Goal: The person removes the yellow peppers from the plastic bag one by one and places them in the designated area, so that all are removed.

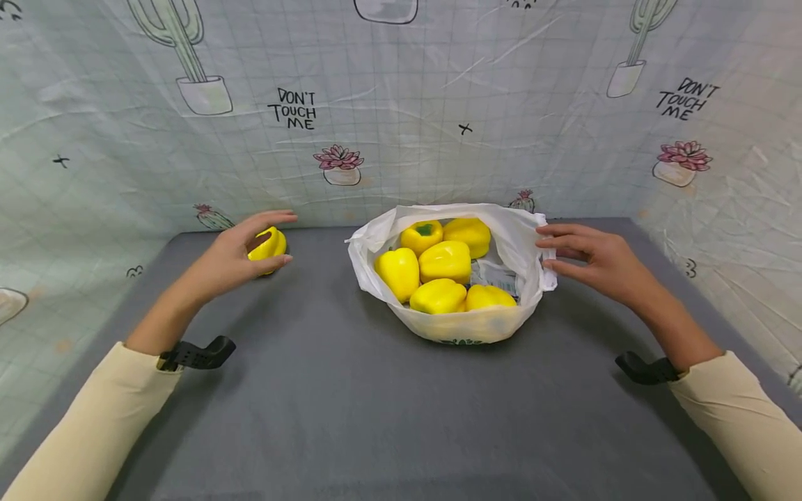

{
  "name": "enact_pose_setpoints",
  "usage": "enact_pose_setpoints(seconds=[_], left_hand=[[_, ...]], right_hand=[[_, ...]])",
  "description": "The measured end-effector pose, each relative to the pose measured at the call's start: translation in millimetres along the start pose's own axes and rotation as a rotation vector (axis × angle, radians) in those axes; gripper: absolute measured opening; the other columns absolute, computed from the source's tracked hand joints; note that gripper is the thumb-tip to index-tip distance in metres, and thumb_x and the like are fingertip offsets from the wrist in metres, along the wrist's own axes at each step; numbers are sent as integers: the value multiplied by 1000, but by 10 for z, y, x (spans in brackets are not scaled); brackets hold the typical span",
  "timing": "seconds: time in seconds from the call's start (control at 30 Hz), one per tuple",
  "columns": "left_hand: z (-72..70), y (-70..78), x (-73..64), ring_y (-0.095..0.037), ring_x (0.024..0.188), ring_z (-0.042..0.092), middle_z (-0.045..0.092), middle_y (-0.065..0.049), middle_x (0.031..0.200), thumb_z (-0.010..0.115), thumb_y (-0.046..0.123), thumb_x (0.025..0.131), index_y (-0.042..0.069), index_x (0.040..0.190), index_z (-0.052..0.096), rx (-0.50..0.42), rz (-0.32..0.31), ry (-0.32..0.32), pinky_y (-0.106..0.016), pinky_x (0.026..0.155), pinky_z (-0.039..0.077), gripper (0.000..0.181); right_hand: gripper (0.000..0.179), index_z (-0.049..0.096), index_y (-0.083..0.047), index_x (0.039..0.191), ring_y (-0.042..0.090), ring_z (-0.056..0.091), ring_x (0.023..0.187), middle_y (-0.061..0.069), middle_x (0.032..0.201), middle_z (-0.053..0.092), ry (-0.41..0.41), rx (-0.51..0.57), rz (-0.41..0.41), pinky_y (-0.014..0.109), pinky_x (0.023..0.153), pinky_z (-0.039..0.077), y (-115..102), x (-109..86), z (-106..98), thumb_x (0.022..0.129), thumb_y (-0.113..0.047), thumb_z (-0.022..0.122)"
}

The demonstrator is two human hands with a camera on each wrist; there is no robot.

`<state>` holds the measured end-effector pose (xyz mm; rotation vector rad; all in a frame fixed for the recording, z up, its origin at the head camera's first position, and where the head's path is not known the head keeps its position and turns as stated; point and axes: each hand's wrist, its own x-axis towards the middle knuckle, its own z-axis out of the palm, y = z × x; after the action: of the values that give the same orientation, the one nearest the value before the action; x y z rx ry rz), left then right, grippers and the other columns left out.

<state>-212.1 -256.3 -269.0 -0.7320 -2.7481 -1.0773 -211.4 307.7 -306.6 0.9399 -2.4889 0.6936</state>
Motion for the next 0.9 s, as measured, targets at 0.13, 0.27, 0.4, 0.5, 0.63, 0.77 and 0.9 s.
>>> enact_pose_setpoints(seconds=[0.13, 0.27, 0.4, 0.5, 0.63, 0.77, 0.9], left_hand=[[108, 201, 40, -28, 144, 39, 44, -6, 155, 77, 8, 90, 16, 148, 53, 7, 102, 2, -57, 116, 32, 63], [230, 403, 91, -26, 145, 39, 45, -4, 155, 77, 7, 91, 16, 147, 53, -8, 199, -27, -56, 116, 33, 61], [345, 602, 165, -23, 145, 40, 46, -2, 155, 76, 11, 92, 16, 146, 54, 2, 264, -56, -56, 115, 36, 59], [411, 723, 225, -22, 143, 41, 48, -1, 154, 76, 13, 92, 15, 144, 56, 24, 301, -65, -54, 113, 38, 56], [488, 831, 314, -20, 143, 42, 49, -1, 153, 75, 15, 93, 15, 143, 57, 8, 342, -92, -50, 114, 39, 53], [554, 886, 398, -19, 142, 43, 50, -1, 152, 74, 14, 94, 13, 143, 57, -19, 384, -130, -45, 114, 41, 52], [610, 927, 476, -18, 139, 46, 52, -3, 149, 73, 13, 95, 11, 143, 56, -36, 413, -169, -42, 112, 43, 51]], right_hand=[[43, 73, -7, 124, -17, 55, 107, 8, 136, 65, 0, 2, 0, 2, 86, 44, 7, 4, 3, 82, 0, 82], [42, 74, -6, 124, -15, 57, 106, 9, 135, 65, 4, 4, 0, 2, 86, 44, 9, -3, -5, 82, 1, 81], [41, 74, -6, 123, -14, 58, 104, 9, 134, 65, 5, 0, 3, 2, 86, 44, 9, -17, -20, 82, 0, 82], [41, 74, -7, 122, -14, 58, 104, 9, 134, 65, 2, -6, 10, 2, 86, 44, 6, -28, -29, 82, 0, 82], [42, 74, -7, 123, -16, 55, 107, 8, 135, 65, -6, -16, 28, 2, 86, 44, 9, -48, -44, 82, 0, 82], [41, 74, -7, 123, -17, 53, 107, 7, 136, 65, -18, -24, 39, 1, 86, 43, 19, -53, -52, 83, -1, 82], [41, 74, -7, 123, -16, 55, 105, 7, 136, 65, -22, -28, 32, 0, 86, 42, 26, -45, -57, 83, -1, 82]])
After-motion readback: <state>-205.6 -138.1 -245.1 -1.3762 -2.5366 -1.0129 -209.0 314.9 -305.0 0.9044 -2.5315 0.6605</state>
